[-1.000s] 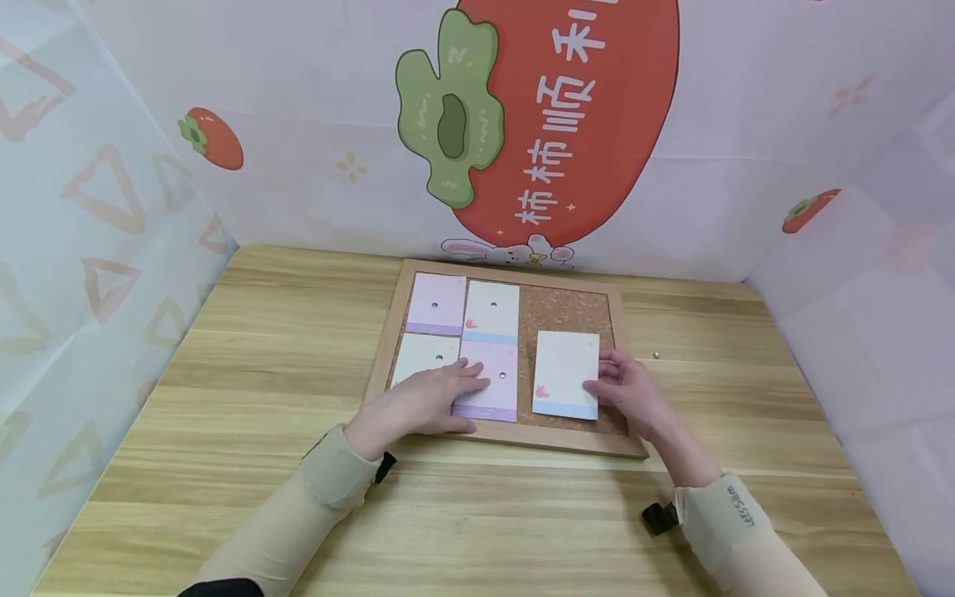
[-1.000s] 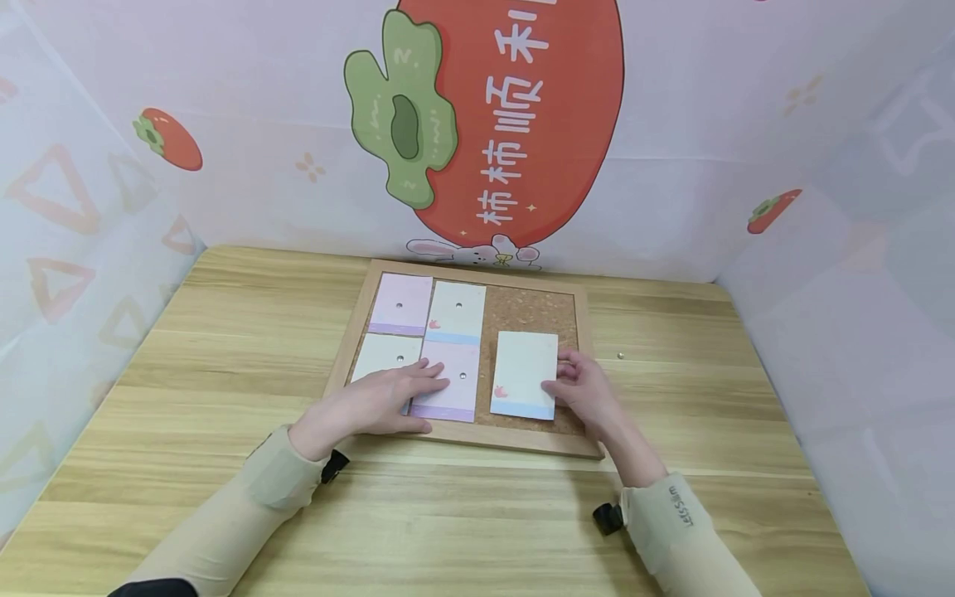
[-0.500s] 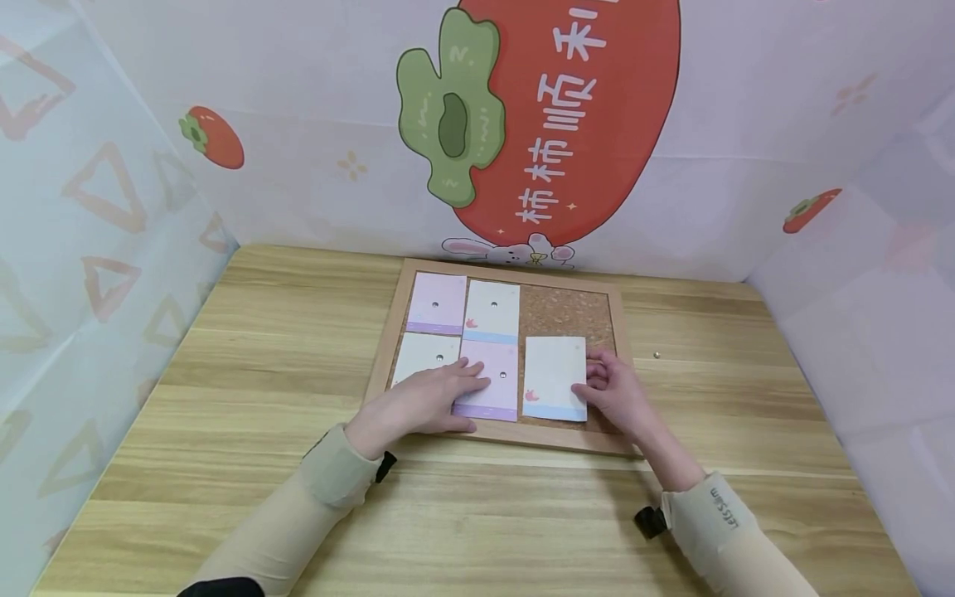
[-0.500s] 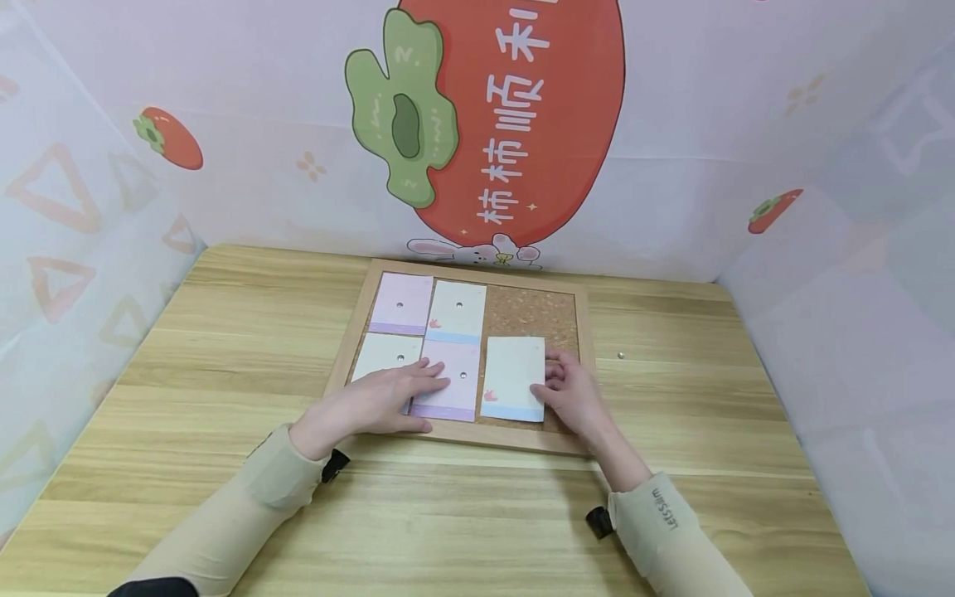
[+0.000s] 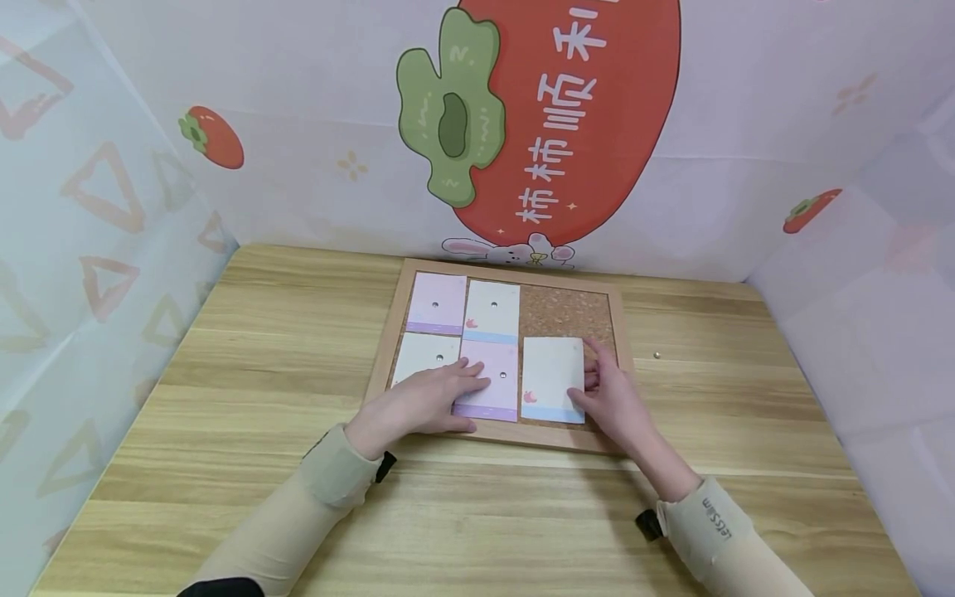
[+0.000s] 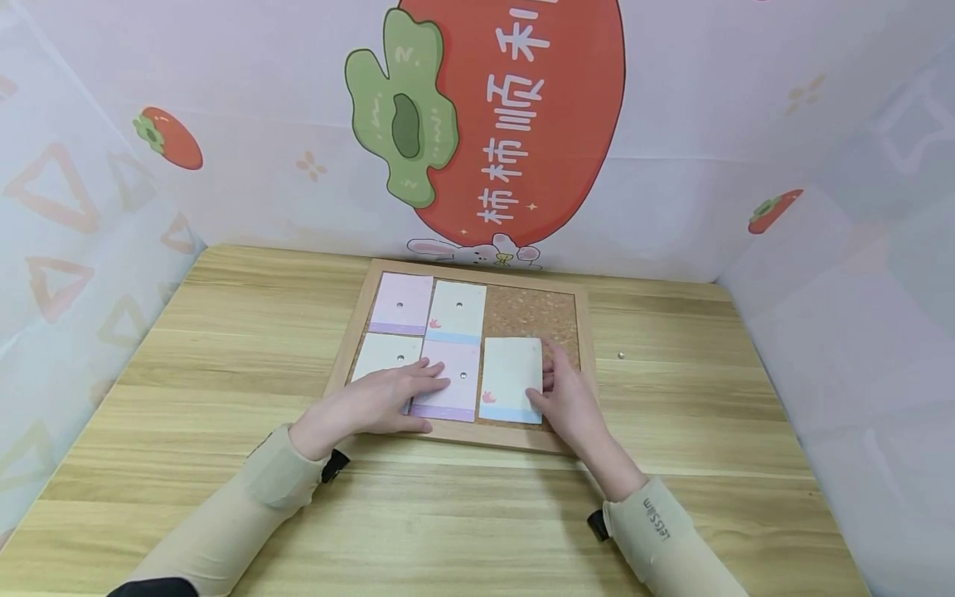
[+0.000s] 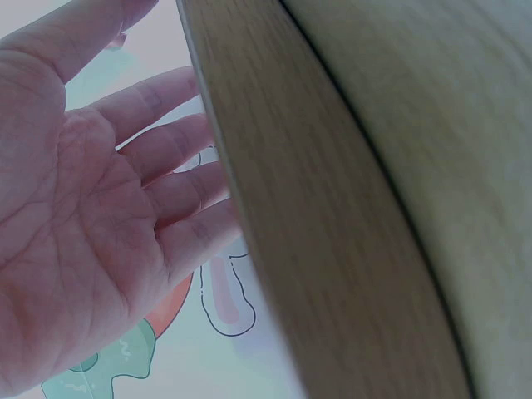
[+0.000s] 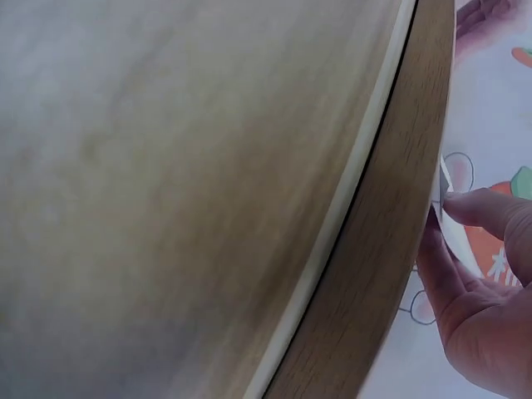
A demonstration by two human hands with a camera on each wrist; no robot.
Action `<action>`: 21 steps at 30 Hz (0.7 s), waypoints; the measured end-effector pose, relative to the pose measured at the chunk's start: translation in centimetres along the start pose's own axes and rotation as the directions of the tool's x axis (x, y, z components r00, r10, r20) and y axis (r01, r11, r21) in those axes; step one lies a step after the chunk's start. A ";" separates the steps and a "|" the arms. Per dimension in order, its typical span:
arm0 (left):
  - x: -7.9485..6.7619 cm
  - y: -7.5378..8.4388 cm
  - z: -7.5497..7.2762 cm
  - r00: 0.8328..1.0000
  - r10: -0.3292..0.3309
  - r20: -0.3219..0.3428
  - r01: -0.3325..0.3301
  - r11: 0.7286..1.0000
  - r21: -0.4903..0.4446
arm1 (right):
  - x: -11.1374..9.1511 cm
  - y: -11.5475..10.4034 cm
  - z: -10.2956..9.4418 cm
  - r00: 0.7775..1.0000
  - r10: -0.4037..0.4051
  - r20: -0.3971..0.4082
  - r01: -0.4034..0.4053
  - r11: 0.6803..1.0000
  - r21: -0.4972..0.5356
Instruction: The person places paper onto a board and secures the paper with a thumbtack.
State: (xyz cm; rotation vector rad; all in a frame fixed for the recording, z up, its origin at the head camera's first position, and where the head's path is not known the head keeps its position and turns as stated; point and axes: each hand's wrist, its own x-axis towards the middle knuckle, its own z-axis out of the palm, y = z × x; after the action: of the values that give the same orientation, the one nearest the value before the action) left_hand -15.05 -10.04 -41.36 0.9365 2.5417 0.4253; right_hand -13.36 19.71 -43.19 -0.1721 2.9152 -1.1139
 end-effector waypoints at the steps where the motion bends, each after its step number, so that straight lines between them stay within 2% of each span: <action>1: 0.0 0.0 0.0 1.000 -0.001 0.001 0.001 1.000 -0.001 | -0.1 -0.1 0.0 1.000 -0.014 -0.005 0.014 1.000 -0.017; 6: 0.0 0.0 0.0 1.000 -0.004 0.002 0.004 1.000 -0.004 | -0.3 -0.4 0.2 0.997 -0.073 -0.002 0.073 0.993 -0.092; 11: 0.0 0.0 0.1 1.000 0.002 -0.005 -0.002 1.000 0.003 | -0.4 -0.5 0.3 0.996 -0.082 0.019 0.084 0.983 -0.166; 21: 0.0 -0.1 0.1 1.000 0.005 -0.009 -0.005 1.000 0.002 | -0.7 0.1 0.5 0.987 -0.161 0.014 0.157 0.940 -0.303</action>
State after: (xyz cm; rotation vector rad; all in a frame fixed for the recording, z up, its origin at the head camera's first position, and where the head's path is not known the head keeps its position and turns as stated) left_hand -15.04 -10.06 -41.48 0.9438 2.5488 0.4286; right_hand -12.63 19.49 -43.64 -0.4137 3.1120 -0.6701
